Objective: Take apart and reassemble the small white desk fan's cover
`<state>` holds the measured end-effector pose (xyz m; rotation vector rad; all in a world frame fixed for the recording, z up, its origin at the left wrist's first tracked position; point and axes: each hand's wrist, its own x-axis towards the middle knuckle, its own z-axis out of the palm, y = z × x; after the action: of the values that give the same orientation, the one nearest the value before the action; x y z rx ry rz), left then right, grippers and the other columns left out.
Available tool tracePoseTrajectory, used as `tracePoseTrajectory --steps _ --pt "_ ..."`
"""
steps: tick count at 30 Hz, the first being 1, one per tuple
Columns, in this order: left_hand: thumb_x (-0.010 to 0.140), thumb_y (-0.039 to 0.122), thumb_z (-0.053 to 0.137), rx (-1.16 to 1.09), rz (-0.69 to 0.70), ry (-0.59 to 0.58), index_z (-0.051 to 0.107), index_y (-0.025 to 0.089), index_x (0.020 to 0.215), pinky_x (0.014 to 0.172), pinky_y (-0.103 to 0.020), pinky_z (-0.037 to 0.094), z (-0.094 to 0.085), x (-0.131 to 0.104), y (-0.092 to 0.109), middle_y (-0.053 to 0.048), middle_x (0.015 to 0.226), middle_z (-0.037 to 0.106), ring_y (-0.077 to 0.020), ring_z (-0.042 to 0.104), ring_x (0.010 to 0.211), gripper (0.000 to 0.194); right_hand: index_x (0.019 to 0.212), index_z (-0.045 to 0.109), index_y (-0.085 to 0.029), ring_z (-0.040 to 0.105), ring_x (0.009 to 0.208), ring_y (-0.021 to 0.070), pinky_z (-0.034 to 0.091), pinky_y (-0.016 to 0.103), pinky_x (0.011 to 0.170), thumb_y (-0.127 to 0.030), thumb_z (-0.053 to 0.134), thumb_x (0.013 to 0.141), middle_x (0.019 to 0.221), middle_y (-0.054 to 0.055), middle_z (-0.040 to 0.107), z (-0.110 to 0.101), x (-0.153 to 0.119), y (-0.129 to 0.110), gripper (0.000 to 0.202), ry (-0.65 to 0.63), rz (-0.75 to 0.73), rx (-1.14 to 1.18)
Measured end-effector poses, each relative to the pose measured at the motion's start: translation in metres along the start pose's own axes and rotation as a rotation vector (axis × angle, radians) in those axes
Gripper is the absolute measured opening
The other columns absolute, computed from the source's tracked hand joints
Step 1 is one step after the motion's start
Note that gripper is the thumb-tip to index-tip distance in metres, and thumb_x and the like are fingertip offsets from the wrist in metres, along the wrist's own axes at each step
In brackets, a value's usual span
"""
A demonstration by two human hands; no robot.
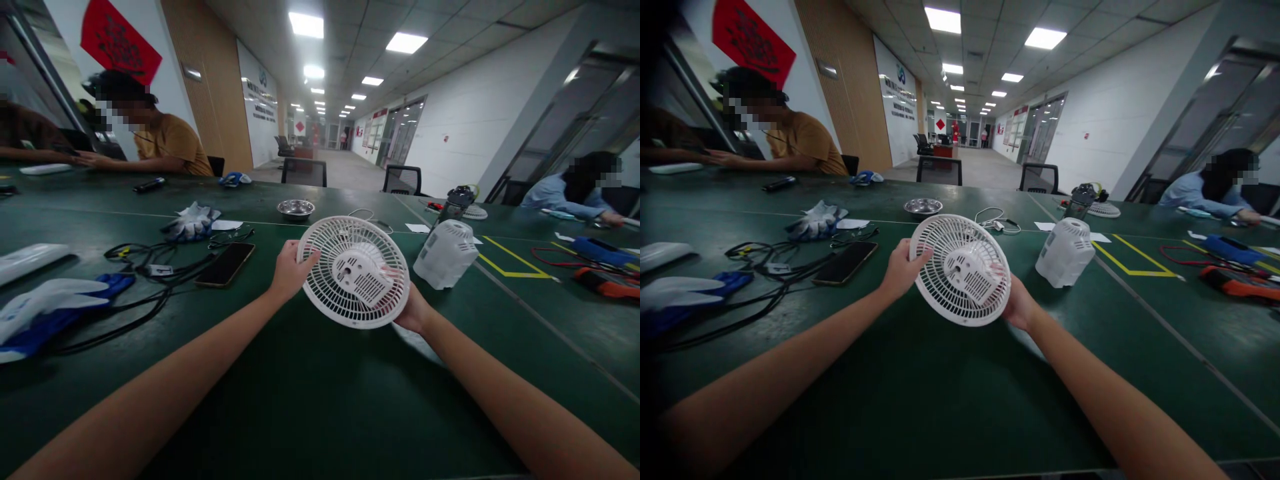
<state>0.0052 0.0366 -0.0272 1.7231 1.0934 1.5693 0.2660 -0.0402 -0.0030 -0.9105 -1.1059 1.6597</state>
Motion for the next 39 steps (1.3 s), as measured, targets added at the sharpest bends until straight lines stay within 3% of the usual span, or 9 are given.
tracePoseTrajectory --steps 4,9,14,18,25,29,32,36,39 --pt "0.079 0.041 0.078 -0.373 -0.333 -0.124 0.072 0.014 0.097 0.075 -0.042 0.060 0.009 -0.007 -0.007 -0.009 0.091 0.076 -0.0235 0.073 0.080 0.033 0.107 0.065 -0.023 0.069 0.106 0.0265 0.054 0.047 0.096 -0.051 0.054 0.088 0.101 0.006 0.076 -0.001 0.003 0.004 0.035 0.008 0.105 0.130" --pt "0.081 0.033 0.078 -0.270 -0.336 -0.137 0.074 0.014 0.091 0.069 -0.040 0.063 0.008 -0.010 -0.002 -0.008 0.084 0.077 -0.0234 0.074 0.075 0.022 0.114 0.063 -0.023 0.070 0.097 0.0292 0.055 0.050 0.089 -0.054 0.055 0.087 0.099 0.008 0.075 -0.013 0.016 0.016 0.043 0.049 -0.026 -0.158" --pt "0.081 0.030 0.078 -0.140 -0.329 -0.140 0.075 0.014 0.087 0.063 -0.037 0.062 0.007 -0.010 0.004 -0.007 0.078 0.077 -0.0230 0.074 0.069 0.018 0.138 0.049 -0.028 0.067 0.086 0.0302 0.052 0.053 0.088 -0.054 0.067 0.077 0.099 0.006 0.071 -0.051 0.025 0.004 0.068 0.479 -0.454 -0.858" --pt "0.080 0.032 0.078 -0.149 -0.367 -0.116 0.075 0.013 0.089 0.065 -0.037 0.062 0.006 -0.009 0.001 -0.007 0.078 0.078 -0.0233 0.075 0.070 0.021 0.142 0.044 -0.021 0.063 0.096 0.0347 0.048 0.055 0.093 -0.045 0.072 0.071 0.109 0.012 0.064 -0.093 0.024 -0.008 0.080 0.737 -0.477 -1.349" --pt "0.078 0.029 0.080 -0.146 -0.418 -0.021 0.074 0.012 0.087 0.069 -0.039 0.063 -0.002 -0.005 -0.010 -0.009 0.080 0.078 -0.0238 0.075 0.072 0.020 0.127 0.057 -0.020 0.056 0.110 0.0327 0.044 0.050 0.101 -0.038 0.067 0.075 0.116 0.014 0.055 -0.112 0.021 -0.019 0.056 0.814 -0.590 -1.523" --pt "0.080 0.026 0.079 -0.169 -0.450 -0.030 0.073 0.012 0.091 0.070 -0.039 0.063 -0.005 -0.003 -0.015 -0.009 0.084 0.078 -0.0234 0.075 0.074 0.019 0.130 0.054 -0.021 0.042 0.132 0.0358 0.033 0.055 0.110 -0.033 0.069 0.070 0.136 0.017 0.046 -0.121 0.008 -0.043 0.063 1.208 -0.815 -1.509" --pt "0.081 0.027 0.078 -0.184 -0.461 -0.056 0.073 0.012 0.093 0.071 -0.039 0.063 -0.006 -0.002 -0.018 -0.009 0.086 0.078 -0.0234 0.076 0.075 0.019 0.141 0.043 -0.023 0.044 0.132 0.0397 0.035 0.059 0.107 -0.031 0.073 0.063 0.140 0.019 0.046 -0.142 0.004 -0.049 0.085 1.392 -0.626 -1.323" --pt "0.082 0.025 0.077 -0.187 -0.456 -0.054 0.073 0.012 0.094 0.071 -0.038 0.063 -0.007 -0.003 -0.018 -0.008 0.085 0.078 -0.0229 0.076 0.075 0.018 0.143 0.032 -0.020 0.059 0.114 0.0389 0.045 0.054 0.098 -0.043 0.080 0.057 0.128 0.019 0.059 -0.171 0.009 -0.037 0.102 1.257 -0.283 -1.046" --pt "0.083 0.026 0.077 -0.196 -0.463 -0.067 0.072 0.012 0.094 0.072 -0.039 0.063 -0.007 -0.003 -0.016 -0.008 0.086 0.078 -0.0234 0.076 0.077 0.018 0.134 0.041 -0.018 0.060 0.115 0.0403 0.045 0.053 0.100 -0.050 0.083 0.052 0.127 0.021 0.061 -0.181 0.015 -0.033 0.097 1.306 -0.262 -1.004"
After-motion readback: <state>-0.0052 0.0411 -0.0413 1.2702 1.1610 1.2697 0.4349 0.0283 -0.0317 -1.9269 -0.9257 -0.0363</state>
